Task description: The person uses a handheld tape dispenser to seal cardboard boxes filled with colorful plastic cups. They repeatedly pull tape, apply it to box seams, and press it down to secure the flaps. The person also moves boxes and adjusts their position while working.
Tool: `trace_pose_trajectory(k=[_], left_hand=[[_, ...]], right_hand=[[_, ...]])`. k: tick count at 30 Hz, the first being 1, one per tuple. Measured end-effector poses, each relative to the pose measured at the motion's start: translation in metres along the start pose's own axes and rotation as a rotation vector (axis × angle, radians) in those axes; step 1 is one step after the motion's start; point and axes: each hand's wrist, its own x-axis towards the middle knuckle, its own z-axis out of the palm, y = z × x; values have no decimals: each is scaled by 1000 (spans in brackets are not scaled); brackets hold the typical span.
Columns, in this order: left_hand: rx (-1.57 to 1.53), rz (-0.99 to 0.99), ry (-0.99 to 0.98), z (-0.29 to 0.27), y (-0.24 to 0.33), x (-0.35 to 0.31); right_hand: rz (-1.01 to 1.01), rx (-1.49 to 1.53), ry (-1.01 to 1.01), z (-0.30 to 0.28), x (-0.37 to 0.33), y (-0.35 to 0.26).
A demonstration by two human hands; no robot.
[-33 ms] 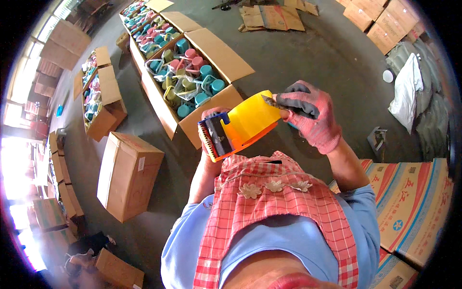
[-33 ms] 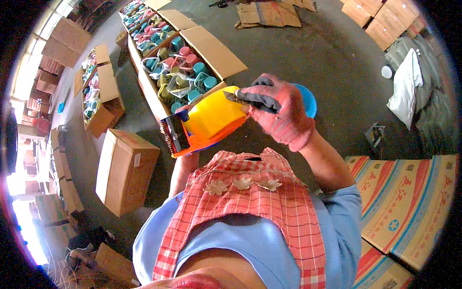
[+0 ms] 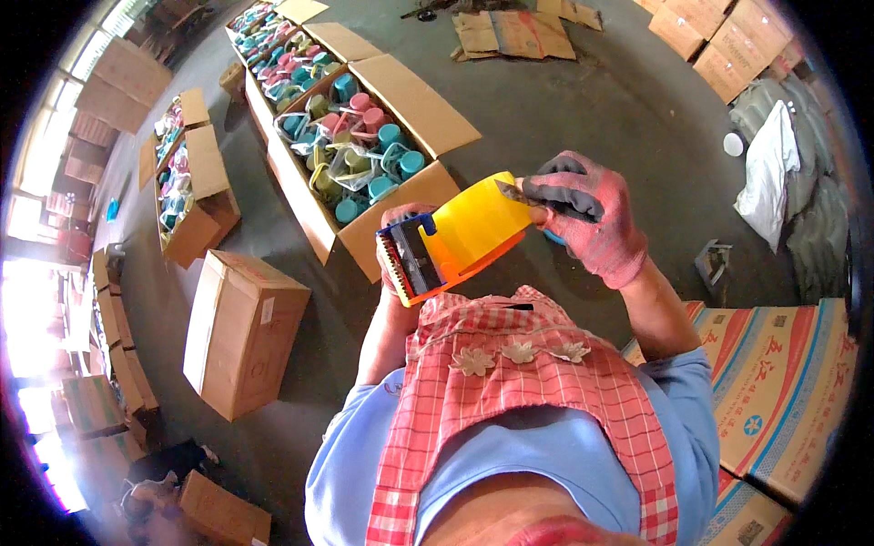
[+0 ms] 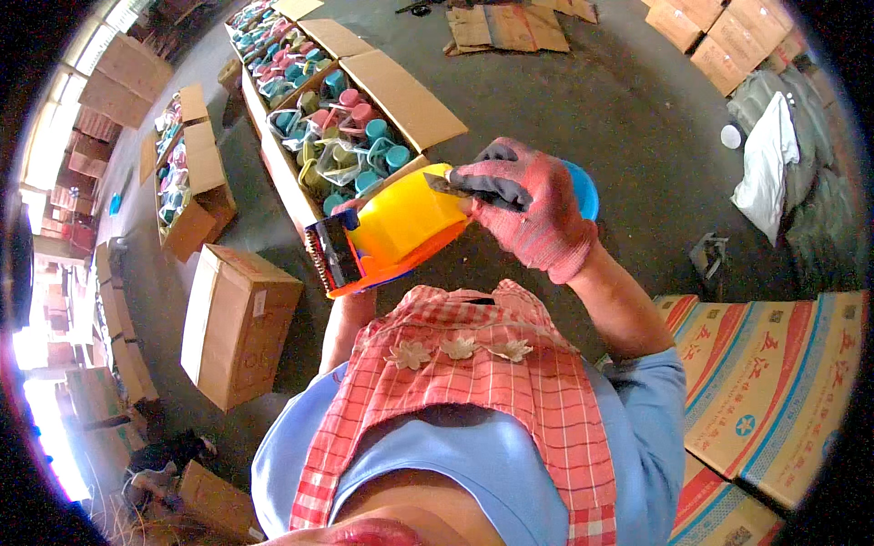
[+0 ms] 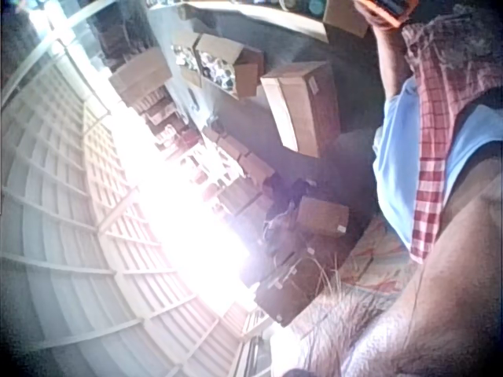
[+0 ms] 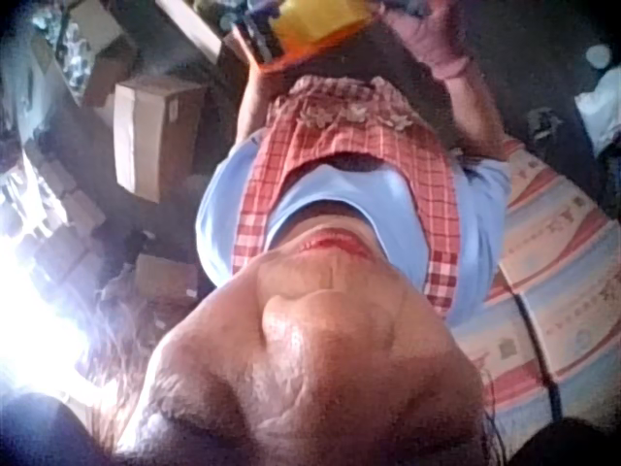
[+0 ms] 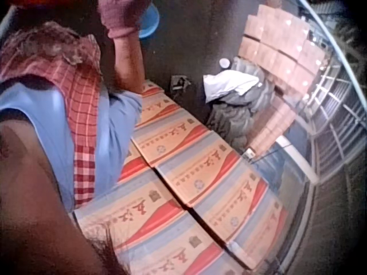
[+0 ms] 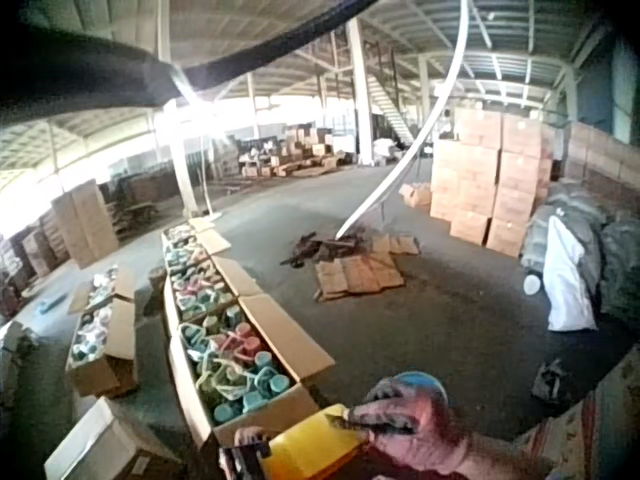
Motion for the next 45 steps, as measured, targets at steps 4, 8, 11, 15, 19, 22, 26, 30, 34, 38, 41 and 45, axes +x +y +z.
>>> trace_pose_trajectory(k=[4,8,11,15,19,22,26,30,34,38,41,45], left_hand=[[306,56,-30,-1,6,2],[-32,84,-43,6,6,0],[-158,47,-44,-7,-7,0],[-377,-100,25,-21,-28,-2],[-417,-104,-29,-31,-37,1],[-479,-160,43,-15,-33,3],[-458,-193,95,-12,-31,-2],[-450,-189,90,-15,-31,1],[-534,-218,-24,-18,-23,16],[-688,-302,-196,16,-6,25],[-800,-393,-153,20,-7,24],[-331,-369,124,-18,-23,3]], right_hand=[[-92,-264,-26,-3,7,-10],[-322,-427,-6,-6,8,-5],[-428,-567,-121,-18,17,-5],[-521,-662,-256,-30,33,-6],[-473,-595,-401,-40,53,-10],[-287,-559,-264,-18,40,-9],[-86,-394,-59,1,3,-7],[-107,-378,0,-1,-8,-12],[-85,-353,55,-15,-13,-18],[-46,-334,50,-7,-12,-8],[-24,-326,55,1,-11,-6],[-29,-277,61,-1,-7,-3]])
